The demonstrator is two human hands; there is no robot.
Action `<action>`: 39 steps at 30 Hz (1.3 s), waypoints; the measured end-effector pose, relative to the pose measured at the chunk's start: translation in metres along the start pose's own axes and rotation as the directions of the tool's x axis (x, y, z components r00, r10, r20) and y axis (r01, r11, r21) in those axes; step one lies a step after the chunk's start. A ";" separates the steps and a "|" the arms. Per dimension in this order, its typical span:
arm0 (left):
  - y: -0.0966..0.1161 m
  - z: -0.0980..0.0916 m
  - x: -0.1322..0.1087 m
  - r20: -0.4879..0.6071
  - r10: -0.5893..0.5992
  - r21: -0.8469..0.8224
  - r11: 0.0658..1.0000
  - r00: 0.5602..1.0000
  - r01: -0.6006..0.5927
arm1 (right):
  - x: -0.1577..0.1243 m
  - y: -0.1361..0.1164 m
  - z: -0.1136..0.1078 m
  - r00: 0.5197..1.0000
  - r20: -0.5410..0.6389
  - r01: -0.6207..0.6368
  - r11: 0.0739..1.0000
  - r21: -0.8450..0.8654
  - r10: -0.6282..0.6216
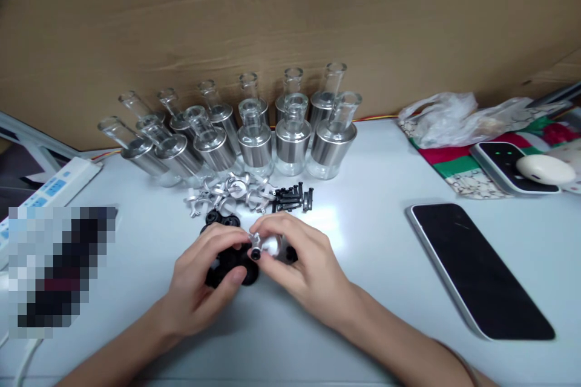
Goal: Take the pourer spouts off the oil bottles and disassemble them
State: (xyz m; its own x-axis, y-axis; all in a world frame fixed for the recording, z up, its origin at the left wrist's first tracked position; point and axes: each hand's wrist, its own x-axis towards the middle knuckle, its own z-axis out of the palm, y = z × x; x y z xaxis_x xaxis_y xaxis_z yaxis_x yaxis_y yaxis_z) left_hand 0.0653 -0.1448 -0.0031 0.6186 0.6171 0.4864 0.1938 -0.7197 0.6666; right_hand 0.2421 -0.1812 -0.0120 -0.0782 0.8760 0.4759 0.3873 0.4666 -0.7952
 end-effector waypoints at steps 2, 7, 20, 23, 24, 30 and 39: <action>0.000 0.001 -0.001 0.014 0.010 0.033 0.999 1.000 -0.011 | 0.001 -0.002 0.000 0.999 -0.002 0.034 0.998 -0.061 -0.034; 0.000 0.002 0.001 0.082 0.020 0.124 0.992 0.996 -0.030 | 0.002 -0.007 0.001 0.999 0.040 0.025 0.979 -0.203 -0.017; 0.001 0.004 0.001 0.117 0.024 0.250 0.967 0.993 -0.053 | -0.004 -0.006 0.007 0.960 0.269 0.159 0.948 -0.274 -0.083; 0.000 0.005 0.000 0.109 0.024 0.237 0.970 0.994 -0.050 | -0.004 -0.006 0.006 0.945 0.302 0.210 0.942 -0.262 -0.127; 0.000 0.006 0.000 0.103 0.029 0.233 0.971 0.994 -0.053 | -0.004 -0.006 0.006 0.940 0.308 0.231 0.934 -0.271 -0.143; -0.002 0.007 -0.002 0.088 0.054 0.202 0.977 0.995 -0.071 | -0.003 -0.004 0.005 0.924 0.292 0.349 0.857 -0.379 -0.247; -0.001 0.006 -0.002 0.132 0.010 0.151 0.988 0.991 -0.030 | -0.004 -0.003 0.005 0.912 0.338 0.358 0.856 -0.372 -0.235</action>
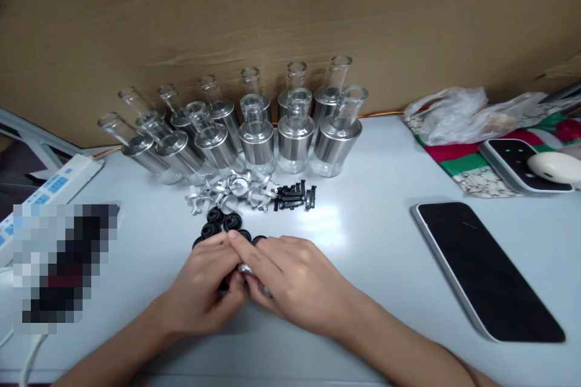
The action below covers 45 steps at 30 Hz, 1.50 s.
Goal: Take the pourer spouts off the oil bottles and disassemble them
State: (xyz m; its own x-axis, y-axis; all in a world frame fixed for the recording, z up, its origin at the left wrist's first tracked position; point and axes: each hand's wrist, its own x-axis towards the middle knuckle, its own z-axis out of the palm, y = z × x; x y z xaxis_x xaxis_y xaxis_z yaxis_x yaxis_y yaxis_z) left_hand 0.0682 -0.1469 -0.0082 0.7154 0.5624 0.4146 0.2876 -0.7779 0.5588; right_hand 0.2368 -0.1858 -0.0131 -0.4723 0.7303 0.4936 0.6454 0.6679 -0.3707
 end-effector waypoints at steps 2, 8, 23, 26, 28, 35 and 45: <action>0.000 0.000 0.000 0.013 0.000 0.009 1.000 1.000 -0.001 | 0.000 0.000 0.000 1.000 0.016 0.006 1.000 0.011 -0.006; 0.000 -0.001 0.002 0.043 0.032 0.126 0.991 0.999 -0.037 | 0.000 0.004 0.000 0.999 0.046 0.023 1.000 0.010 -0.024; -0.002 0.000 0.005 0.090 -0.098 0.051 0.994 0.991 0.094 | 0.006 0.011 -0.032 0.947 0.219 -0.294 0.904 0.311 0.233; -0.002 0.001 0.007 0.093 -0.176 -0.016 0.984 0.980 0.178 | 0.004 0.019 -0.031 0.937 0.214 -0.345 0.838 0.423 0.277; -0.002 0.002 0.009 0.077 -0.200 -0.043 0.978 0.977 0.204 | 0.001 0.023 -0.030 0.927 0.216 -0.375 0.792 0.481 0.307; 0.003 0.007 0.017 -0.003 -0.249 -0.079 0.966 0.969 0.248 | -0.003 0.028 -0.036 0.916 0.191 -0.402 0.819 0.409 0.354; 0.024 0.023 0.012 -0.386 -0.131 0.042 0.986 0.913 0.160 | -0.013 0.033 -0.045 0.921 0.097 -0.383 0.827 0.412 0.378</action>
State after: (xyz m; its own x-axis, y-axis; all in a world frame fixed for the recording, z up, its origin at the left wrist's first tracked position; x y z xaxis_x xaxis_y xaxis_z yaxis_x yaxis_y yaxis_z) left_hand 0.0983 -0.1654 -0.0065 0.3693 0.7239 0.5827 0.4246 -0.6892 0.5870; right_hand 0.2912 -0.1801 0.0042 -0.2489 0.9388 0.2381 0.4670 0.3317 -0.8197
